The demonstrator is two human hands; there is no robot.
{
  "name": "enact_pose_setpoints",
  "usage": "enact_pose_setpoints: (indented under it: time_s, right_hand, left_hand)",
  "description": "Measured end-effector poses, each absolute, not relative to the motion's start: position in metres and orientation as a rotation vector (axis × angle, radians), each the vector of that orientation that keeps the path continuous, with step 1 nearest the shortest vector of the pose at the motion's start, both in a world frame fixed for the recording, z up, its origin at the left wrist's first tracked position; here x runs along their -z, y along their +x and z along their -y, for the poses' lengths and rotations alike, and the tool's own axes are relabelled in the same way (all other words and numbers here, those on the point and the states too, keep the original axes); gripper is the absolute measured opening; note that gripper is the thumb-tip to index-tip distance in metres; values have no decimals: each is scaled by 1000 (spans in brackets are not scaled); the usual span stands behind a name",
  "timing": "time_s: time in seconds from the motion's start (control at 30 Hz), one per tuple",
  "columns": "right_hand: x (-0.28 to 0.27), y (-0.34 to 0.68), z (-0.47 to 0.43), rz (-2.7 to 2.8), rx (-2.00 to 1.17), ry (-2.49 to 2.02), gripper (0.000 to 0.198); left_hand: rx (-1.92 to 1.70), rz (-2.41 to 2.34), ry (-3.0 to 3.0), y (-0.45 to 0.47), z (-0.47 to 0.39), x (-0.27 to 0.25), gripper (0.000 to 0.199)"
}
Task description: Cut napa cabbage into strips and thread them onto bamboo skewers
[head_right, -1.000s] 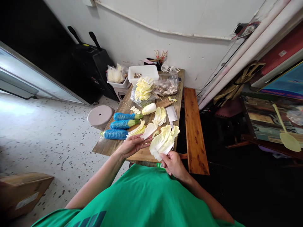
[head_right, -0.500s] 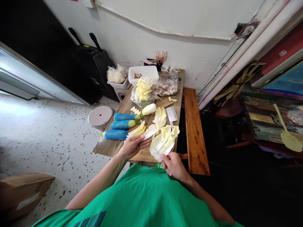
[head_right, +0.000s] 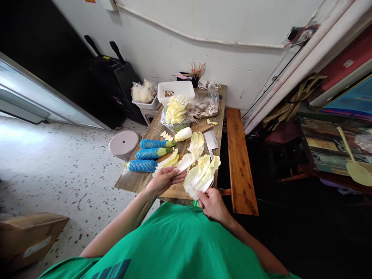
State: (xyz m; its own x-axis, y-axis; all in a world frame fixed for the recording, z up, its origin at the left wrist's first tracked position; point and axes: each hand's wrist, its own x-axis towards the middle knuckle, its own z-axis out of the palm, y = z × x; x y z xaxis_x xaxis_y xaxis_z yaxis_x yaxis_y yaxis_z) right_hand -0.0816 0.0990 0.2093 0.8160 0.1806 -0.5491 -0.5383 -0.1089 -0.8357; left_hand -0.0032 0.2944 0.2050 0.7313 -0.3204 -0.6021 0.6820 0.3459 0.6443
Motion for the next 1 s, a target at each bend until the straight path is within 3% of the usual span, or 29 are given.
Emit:
enact_pose_setpoints:
  time_s: [0.6, 1.0]
  right_hand:
    - [-214, -78, -110, -356, -600, -1564, 46]
    - [-214, -71, -108, -277, -492, -1562, 47]
  left_hand:
    - [709, -400, 1084, 0, -300, -199, 8]
    - [684, -352, 958, -7, -280, -213, 23]
